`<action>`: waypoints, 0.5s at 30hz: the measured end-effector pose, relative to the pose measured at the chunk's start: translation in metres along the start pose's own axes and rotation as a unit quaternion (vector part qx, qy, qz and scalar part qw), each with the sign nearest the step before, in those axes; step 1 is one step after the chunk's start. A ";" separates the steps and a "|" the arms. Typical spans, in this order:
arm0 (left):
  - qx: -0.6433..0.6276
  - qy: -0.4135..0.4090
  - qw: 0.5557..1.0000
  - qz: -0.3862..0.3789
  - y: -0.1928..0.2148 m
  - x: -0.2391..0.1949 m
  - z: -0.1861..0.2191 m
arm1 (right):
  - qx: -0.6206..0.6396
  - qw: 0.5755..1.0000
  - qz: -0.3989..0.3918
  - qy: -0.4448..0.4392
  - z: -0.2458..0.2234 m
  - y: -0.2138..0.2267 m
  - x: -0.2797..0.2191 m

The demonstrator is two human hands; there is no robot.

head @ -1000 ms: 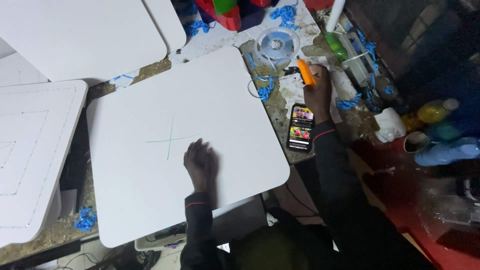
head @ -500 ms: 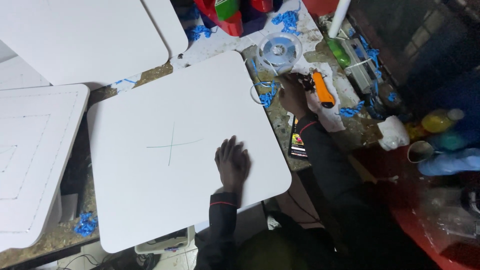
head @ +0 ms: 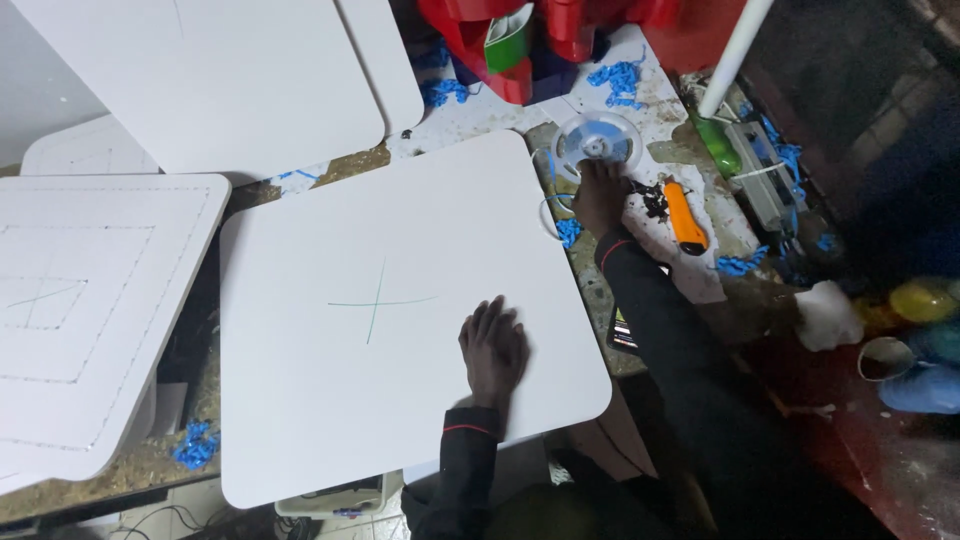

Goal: Attaching a flexible LED strip to a white board by unrolling it from a reel and pressing it onto the surface following guide lines.

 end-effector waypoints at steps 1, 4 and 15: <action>0.001 0.004 1.000 0.000 0.002 0.000 0.001 | 0.000 1.000 -0.003 0.003 0.003 -0.001 0.003; 0.005 -0.008 1.000 0.007 0.007 0.004 0.003 | 0.017 0.996 -0.067 -0.048 0.016 -0.015 0.017; -0.279 0.155 0.942 0.103 0.013 0.002 -0.019 | 0.748 0.620 -0.226 -0.074 -0.086 0.170 -0.065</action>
Point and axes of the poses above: each hand's wrist, its own x-axis towards the middle knuckle, its own y-axis out of the back of the hand, z = x × y, the point moved 3 cm from there along x, towards the middle knuckle, and after that the axes turned 11 degrees about -y, right-handed, at the moved point
